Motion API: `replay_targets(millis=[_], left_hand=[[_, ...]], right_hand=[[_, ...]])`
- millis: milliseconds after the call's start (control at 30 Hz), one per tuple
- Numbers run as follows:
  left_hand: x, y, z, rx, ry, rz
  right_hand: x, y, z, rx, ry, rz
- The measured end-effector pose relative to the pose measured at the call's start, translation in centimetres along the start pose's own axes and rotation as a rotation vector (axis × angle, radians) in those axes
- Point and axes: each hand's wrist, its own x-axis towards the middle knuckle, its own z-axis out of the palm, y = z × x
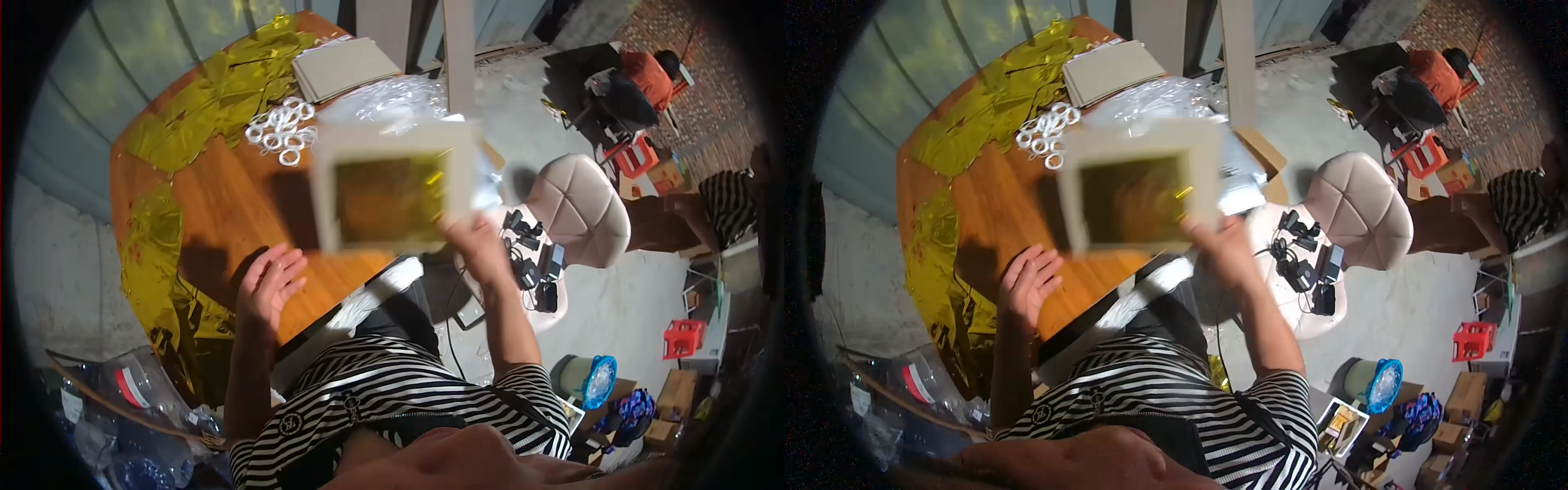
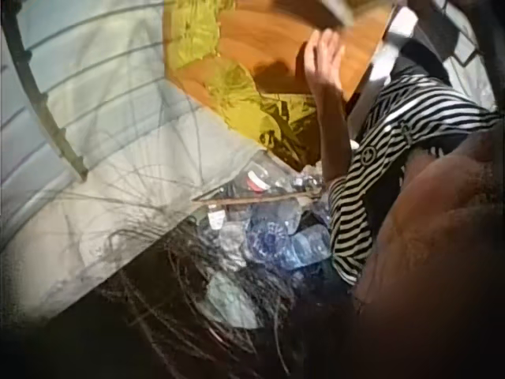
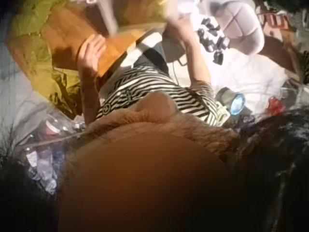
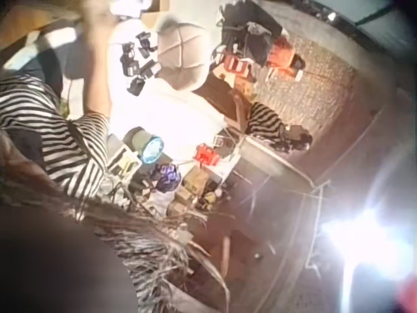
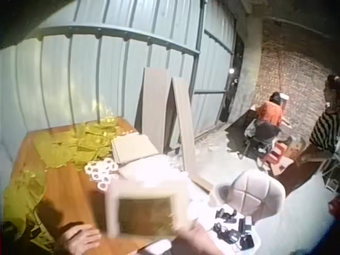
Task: Folding and smoothing out large gold-colored foil sheets on a table.
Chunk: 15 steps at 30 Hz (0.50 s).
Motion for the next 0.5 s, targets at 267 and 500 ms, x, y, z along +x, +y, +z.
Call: replay_targets(millis=[267,500], left_hand=[[-0.5,-2.3,-6.3,0.149,0.079,-0.031],[-2.2,-1.4,-9.9,-0.040,0.391,0.040]], right_hand=[[15.3,3.6,-21.1,0.576,0.644,-0.461],[26.7,13.1,-21.8,0.798,0.350,0.002]])
